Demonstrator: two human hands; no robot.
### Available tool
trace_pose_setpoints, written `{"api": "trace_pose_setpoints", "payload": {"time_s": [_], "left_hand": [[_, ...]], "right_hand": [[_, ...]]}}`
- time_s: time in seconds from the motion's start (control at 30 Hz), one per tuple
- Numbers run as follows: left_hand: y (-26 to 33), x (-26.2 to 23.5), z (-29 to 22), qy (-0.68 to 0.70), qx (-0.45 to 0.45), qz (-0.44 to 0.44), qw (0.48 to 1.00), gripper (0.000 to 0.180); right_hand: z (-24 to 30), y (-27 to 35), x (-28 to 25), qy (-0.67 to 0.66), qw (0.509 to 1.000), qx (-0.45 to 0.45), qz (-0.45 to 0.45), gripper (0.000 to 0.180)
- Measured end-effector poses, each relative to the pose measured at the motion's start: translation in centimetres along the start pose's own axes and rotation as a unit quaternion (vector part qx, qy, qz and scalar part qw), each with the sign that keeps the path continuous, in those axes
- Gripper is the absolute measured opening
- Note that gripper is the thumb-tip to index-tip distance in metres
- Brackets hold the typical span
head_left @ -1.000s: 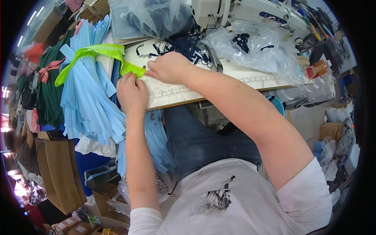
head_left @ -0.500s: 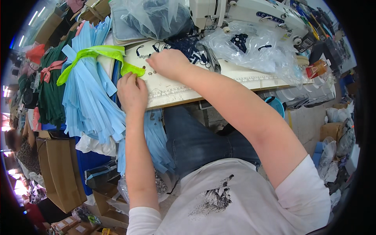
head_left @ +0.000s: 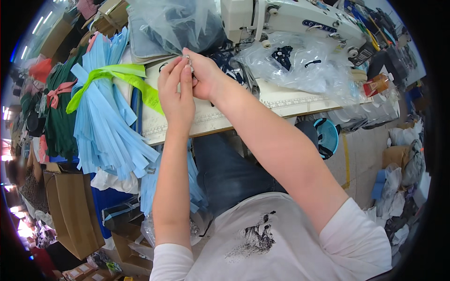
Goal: Assembling small metal beads or rings onto blue fabric or leather straps for garment accessories.
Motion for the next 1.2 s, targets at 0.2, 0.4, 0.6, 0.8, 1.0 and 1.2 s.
{"api": "trace_pose_setpoints", "payload": {"time_s": [0.2,0.4,0.6,0.8,1.0,1.2], "left_hand": [[-0.6,-0.3,-5.4,-0.087,0.108,0.02,0.99,0.022],[2.9,1.5,-10.9,-0.088,0.174,0.066,0.979,0.018],[6.0,1.6,-15.9,0.017,0.094,0.123,0.988,0.016],[5.8,1.6,-18.0,0.074,0.098,0.188,0.975,0.019],[4.5,1.7,-7.2,-0.227,-0.106,0.185,0.95,0.028],[5.1,2.4,-4.1,-0.256,-0.081,0.259,0.928,0.02]], "right_hand": [[-0.9,5.2,-0.4,0.065,0.996,-0.067,0.008,0.032],[-4.3,12.2,-5.2,-0.026,0.998,-0.06,0.008,0.032],[-7.4,18.5,-9.7,-0.076,0.997,-0.008,-0.027,0.036],[-7.4,22.6,-10.1,-0.083,0.995,0.045,-0.018,0.033],[-9.1,24.4,-13.8,-0.092,0.986,0.117,0.071,0.024],[-9.9,26.8,-14.9,0.004,0.995,0.101,0.001,0.022]]}}
Point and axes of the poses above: each hand's wrist, its own y-axis away from the middle knuckle, its own x-axis out of the palm, z = x × y, the point moved 1 cm from there along -y, towards the middle knuckle, and after that the axes turned 14 degrees about x, right-handed, at the moved point
